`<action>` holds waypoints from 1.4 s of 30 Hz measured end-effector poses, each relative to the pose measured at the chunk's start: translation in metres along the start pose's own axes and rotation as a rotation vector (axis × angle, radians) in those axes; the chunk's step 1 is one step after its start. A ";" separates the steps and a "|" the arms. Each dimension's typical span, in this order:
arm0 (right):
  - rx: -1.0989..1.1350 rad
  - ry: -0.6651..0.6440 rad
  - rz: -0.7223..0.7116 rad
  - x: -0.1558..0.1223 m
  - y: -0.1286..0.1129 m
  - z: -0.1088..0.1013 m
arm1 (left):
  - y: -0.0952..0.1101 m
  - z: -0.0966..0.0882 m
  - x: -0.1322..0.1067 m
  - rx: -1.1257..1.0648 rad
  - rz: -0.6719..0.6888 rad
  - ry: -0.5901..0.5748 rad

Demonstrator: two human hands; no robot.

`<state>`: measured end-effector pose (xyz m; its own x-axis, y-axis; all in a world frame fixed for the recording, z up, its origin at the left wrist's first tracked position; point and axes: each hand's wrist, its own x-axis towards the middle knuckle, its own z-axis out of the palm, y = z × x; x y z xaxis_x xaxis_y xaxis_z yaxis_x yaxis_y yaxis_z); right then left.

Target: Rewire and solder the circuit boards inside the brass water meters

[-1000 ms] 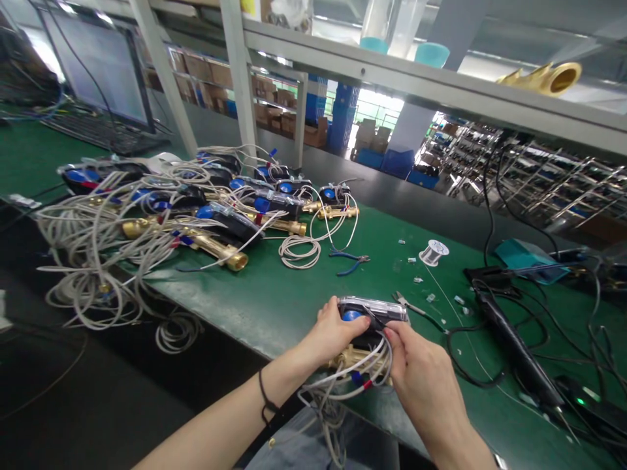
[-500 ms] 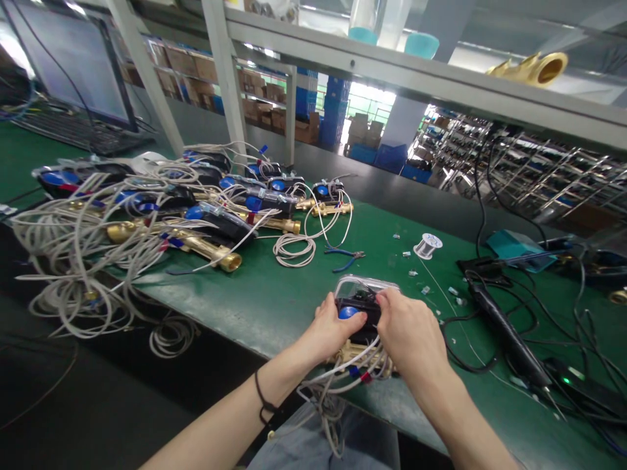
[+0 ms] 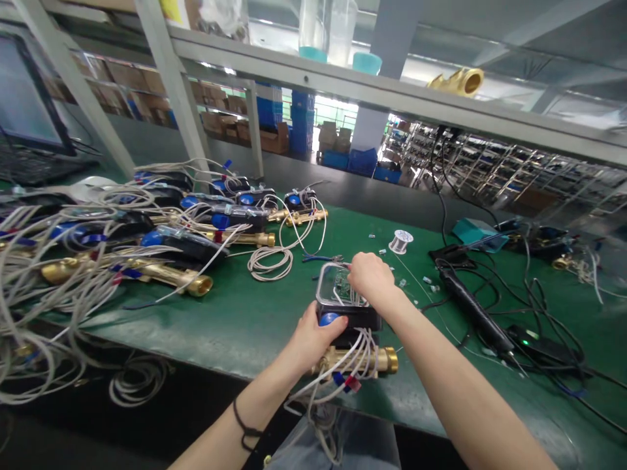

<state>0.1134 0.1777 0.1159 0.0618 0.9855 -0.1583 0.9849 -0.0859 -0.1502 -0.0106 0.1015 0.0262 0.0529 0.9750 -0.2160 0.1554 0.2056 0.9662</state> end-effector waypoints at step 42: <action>0.098 0.612 -0.422 -0.108 0.140 0.013 | 0.018 -0.008 -0.028 -0.114 0.050 -0.033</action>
<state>0.2425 0.0571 0.0990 -0.2108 0.8407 0.4988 0.9278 0.3327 -0.1685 -0.0173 0.0788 0.0504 0.0902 0.9813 -0.1699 0.0384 0.1670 0.9852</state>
